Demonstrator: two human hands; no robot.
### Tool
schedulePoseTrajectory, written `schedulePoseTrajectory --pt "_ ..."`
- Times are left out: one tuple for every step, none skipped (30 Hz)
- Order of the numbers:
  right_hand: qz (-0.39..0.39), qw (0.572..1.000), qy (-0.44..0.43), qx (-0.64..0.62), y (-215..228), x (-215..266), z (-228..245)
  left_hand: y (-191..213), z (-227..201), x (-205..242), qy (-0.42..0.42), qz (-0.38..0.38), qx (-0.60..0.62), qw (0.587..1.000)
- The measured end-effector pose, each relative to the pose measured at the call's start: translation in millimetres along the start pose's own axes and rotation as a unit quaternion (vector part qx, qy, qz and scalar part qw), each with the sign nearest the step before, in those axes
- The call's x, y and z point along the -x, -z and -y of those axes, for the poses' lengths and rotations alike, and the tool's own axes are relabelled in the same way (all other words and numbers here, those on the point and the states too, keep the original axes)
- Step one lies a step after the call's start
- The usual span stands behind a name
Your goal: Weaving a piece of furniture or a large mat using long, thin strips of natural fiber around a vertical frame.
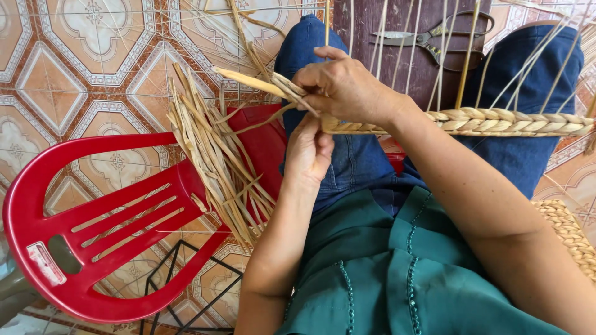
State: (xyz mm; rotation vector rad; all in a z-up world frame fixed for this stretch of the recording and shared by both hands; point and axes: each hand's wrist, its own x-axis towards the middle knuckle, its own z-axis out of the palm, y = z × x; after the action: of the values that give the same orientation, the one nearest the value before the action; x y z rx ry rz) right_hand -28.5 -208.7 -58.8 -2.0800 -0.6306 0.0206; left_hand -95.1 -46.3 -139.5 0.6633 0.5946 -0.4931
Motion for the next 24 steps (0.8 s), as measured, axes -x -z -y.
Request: schedulePoseTrajectory --pt "-0.002 1.0 -0.006 0.002 0 2 -1 -5 -3 5 0.023 0.022 -0.001 0.999" --pt "-0.002 1.0 -0.006 0.002 -1 5 -7 -21 -11 17 0.022 0.022 -0.001 1.0" --pt "-0.006 1.0 -0.016 -0.01 -2 9 -13 -36 -18 29 0.034 0.047 -0.025 0.998" --pt "-0.011 0.999 -0.028 -0.02 -2 13 -18 -52 -26 41 0.048 0.071 -0.051 0.995" --pt "-0.013 0.999 -0.029 -0.02 -2 14 -18 -41 -20 33 0.048 0.072 -0.052 0.995" --pt "-0.015 0.999 -0.028 -0.026 -2 16 -18 -30 -13 26 0.018 0.088 -0.115 0.989" --pt "-0.016 0.999 -0.027 -0.032 -2 18 -17 -20 -6 18 -0.013 0.103 -0.176 0.979" --pt "-0.017 0.999 -0.027 -0.03 8 17 -2 -20 -6 15 -0.012 0.105 -0.176 0.979" --pt "-0.038 0.997 -0.032 -0.051 17 16 13 -20 -6 11 -0.042 0.103 -0.219 0.969" --pt "-0.058 0.995 -0.036 -0.072 27 14 29 -20 -7 7 -0.072 0.1 -0.261 0.957" --pt "-0.06 0.995 -0.035 -0.07 27 21 20 -25 -12 8 -0.072 0.103 -0.262 0.957" --pt "-0.097 0.987 -0.07 -0.11 27 29 11 -29 -17 8 -0.059 0.097 -0.264 0.958" --pt "-0.135 0.974 -0.105 -0.15 26 36 2 -32 -21 9 -0.046 0.091 -0.266 0.959" --pt "-0.135 0.974 -0.107 -0.149 23 41 -3 -31 -23 7 -0.043 0.092 -0.265 0.959" --pt "-0.149 0.963 -0.165 -0.152 20 46 -8 -29 -24 4 -0.024 0.098 -0.257 0.961" --pt "-0.165 0.949 -0.222 -0.153 17 51 -12 -28 -26 2 -0.006 0.105 -0.25 0.963" --pt "-0.166 0.948 -0.223 -0.152 16 51 -12 -28 -26 1 -0.004 0.107 -0.25 0.962" --pt "-0.153 0.945 -0.263 -0.121 15 51 -13 -28 -27 1 0.008 0.11 -0.25 0.962" --pt "-0.139 0.939 -0.301 -0.089 14 51 -13 -27 -28 0 0.02 0.114 -0.25 0.961" --pt "-0.141 0.938 -0.303 -0.09 13 49 -12 -27 -27 0 0.022 0.114 -0.252 0.961" --pt "-0.111 0.939 -0.318 -0.069 12 47 -12 -26 -27 1 0.022 0.115 -0.264 0.957" --pt "-0.082 0.939 -0.332 -0.048 12 43 -12 -26 -27 1 0.021 0.116 -0.277 0.954" --pt "-0.084 0.938 -0.332 -0.048 9 43 -17 -25 -27 0 0.022 0.117 -0.278 0.953" --pt "-0.078 0.94 -0.325 -0.066 6 43 -23 -23 -27 -1 0.005 0.119 -0.299 0.947"
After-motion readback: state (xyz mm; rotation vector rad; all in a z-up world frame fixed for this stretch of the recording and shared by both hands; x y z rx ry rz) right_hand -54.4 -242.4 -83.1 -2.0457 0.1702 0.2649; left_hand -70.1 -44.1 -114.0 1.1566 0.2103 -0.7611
